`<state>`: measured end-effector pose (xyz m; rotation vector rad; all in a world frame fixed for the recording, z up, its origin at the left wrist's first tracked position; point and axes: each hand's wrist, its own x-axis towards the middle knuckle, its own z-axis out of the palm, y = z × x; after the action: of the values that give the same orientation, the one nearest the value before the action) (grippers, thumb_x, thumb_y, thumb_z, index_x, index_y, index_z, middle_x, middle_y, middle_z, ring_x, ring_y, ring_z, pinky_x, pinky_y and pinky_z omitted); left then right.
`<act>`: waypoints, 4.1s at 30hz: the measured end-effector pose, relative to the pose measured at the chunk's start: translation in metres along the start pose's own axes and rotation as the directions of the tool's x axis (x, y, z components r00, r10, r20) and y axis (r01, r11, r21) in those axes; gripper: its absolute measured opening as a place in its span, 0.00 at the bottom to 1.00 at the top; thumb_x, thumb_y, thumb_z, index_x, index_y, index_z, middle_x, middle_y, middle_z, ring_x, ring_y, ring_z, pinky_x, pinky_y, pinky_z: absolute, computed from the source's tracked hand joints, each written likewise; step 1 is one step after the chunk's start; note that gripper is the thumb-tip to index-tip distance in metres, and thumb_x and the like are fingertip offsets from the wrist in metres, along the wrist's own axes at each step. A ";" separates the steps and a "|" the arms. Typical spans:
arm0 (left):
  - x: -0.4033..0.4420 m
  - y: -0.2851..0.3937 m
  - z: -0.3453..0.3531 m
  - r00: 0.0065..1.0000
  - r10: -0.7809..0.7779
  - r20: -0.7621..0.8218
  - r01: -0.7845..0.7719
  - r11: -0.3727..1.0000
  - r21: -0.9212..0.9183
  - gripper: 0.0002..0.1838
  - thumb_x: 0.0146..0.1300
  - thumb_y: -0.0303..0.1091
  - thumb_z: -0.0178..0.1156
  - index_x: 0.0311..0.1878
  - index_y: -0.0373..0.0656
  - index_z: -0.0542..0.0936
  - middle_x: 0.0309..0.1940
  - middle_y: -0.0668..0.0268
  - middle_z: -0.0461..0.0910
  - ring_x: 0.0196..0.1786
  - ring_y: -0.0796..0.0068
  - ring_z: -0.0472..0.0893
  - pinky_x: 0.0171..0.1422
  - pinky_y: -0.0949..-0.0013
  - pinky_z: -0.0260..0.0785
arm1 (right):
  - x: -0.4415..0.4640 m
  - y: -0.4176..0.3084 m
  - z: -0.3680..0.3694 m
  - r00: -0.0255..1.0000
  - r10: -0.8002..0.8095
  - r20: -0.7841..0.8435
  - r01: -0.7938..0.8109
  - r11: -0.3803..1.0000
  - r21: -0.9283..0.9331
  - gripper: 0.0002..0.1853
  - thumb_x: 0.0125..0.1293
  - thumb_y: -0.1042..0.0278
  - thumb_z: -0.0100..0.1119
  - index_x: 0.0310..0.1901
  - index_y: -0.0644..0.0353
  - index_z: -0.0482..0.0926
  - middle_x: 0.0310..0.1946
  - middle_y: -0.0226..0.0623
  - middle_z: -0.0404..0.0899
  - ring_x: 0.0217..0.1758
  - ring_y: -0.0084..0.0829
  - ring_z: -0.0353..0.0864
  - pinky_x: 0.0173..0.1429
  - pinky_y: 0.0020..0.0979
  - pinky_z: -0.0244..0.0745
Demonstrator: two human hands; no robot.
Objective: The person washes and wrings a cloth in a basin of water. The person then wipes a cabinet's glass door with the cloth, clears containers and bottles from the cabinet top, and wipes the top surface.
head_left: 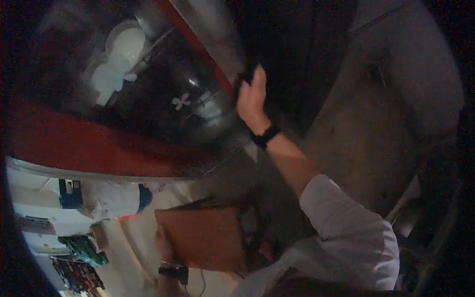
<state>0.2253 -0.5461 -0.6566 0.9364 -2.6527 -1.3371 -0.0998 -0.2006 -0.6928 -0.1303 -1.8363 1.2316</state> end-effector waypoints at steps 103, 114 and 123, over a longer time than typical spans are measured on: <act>0.014 -0.039 0.002 0.971 0.147 -0.187 -0.044 0.884 0.466 0.30 0.61 0.56 0.45 0.33 0.31 0.74 0.28 0.43 0.76 0.35 0.43 0.76 0.36 0.52 0.66 | -0.096 0.010 -0.062 0.973 -0.101 0.208 0.085 0.993 0.084 0.10 0.55 0.75 0.53 0.39 0.67 0.73 0.34 0.48 0.72 0.41 0.46 0.71 0.48 0.36 0.67; -0.003 -0.020 0.007 0.966 0.115 -0.232 -0.046 0.957 0.286 0.28 0.63 0.55 0.45 0.36 0.32 0.73 0.35 0.48 0.76 0.37 0.54 0.76 0.41 0.59 0.66 | -0.043 0.006 0.012 0.990 0.137 0.014 -0.138 0.976 0.170 0.35 0.57 0.64 0.53 0.59 0.80 0.51 0.62 0.57 0.50 0.66 0.49 0.49 0.69 0.39 0.42; -0.010 -0.011 0.000 0.997 -0.007 -0.077 0.004 0.999 -0.043 0.29 0.63 0.56 0.45 0.44 0.33 0.70 0.38 0.59 0.75 0.40 0.71 0.73 0.46 0.67 0.66 | -0.165 0.169 0.031 0.458 0.882 0.107 -0.881 0.434 0.189 0.28 0.67 0.48 0.36 0.47 0.71 0.68 0.40 0.37 0.74 0.43 0.33 0.69 0.50 0.34 0.62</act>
<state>0.2382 -0.5455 -0.6625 0.9705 -2.5565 -1.3252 -0.0853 -0.2238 -0.9292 -1.1155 -1.5839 2.1372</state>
